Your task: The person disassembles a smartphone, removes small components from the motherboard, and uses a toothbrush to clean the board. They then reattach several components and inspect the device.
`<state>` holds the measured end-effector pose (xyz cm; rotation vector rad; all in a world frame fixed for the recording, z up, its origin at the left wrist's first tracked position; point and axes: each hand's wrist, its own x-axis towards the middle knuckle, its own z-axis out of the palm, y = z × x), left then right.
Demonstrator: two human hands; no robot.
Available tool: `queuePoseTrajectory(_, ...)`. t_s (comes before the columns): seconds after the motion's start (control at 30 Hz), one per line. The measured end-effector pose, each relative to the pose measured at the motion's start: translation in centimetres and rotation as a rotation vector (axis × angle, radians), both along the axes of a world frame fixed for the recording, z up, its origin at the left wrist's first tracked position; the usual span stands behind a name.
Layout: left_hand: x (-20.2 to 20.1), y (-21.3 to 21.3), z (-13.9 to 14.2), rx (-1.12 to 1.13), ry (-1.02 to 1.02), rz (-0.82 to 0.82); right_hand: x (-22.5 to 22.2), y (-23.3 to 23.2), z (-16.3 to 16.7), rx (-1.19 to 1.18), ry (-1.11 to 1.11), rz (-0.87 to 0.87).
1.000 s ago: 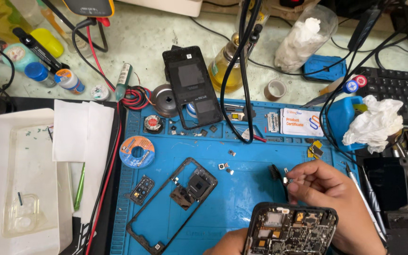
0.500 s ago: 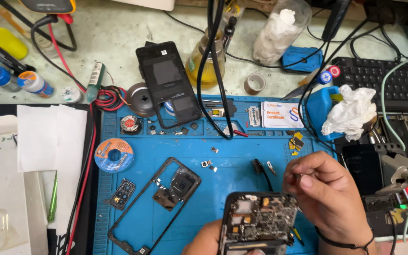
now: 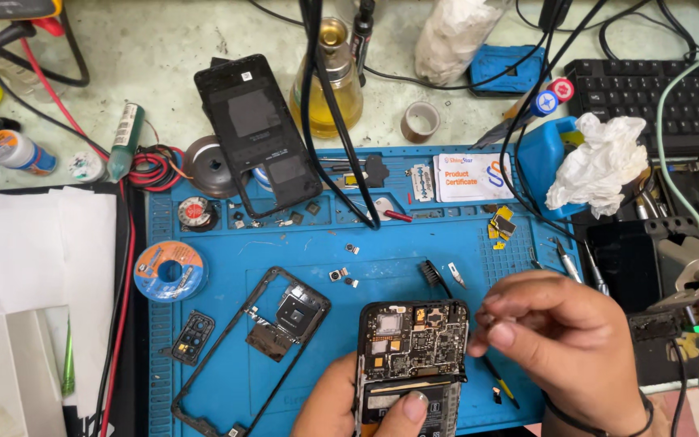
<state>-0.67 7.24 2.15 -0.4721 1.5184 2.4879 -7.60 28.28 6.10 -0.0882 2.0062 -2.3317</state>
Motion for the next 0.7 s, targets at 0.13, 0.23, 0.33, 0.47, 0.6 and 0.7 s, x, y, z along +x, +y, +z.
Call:
queuePoseTrajectory(0.13, 0.2, -0.4, -0.3, -0.006, -0.085, -0.034, 0.6, -0.5, 1.0, 0.226, 0.146, 0.029)
queuePoseTrajectory(0.23, 0.1, -0.7, -0.6, -0.006, -0.166, -0.086, 0.6, -0.8, 1.7, 0.233, 0.199, 0.059)
queuePoseTrajectory(0.33, 0.0, -0.9, -0.8, 0.006, -0.137, -0.118, 0.8, -1.3, 2.1, 0.262, 0.216, 0.051)
queuePoseTrajectory(0.47, -0.1, -1.4, -0.7, 0.014, -0.116, -0.179, 0.9, -1.6, 2.2, 0.264, 0.234, 0.038)
queuePoseTrajectory(0.6, -0.1, -1.0, -0.2, 0.0, -0.071, -0.098, 1.1, -1.5, 2.5, 0.405, 0.222, 0.012)
queuePoseTrajectory(0.7, 0.0, -0.3, 0.9, 0.018, 0.017, 0.034, 1.3, -1.7, 2.8, 0.384, 0.203, 0.003)
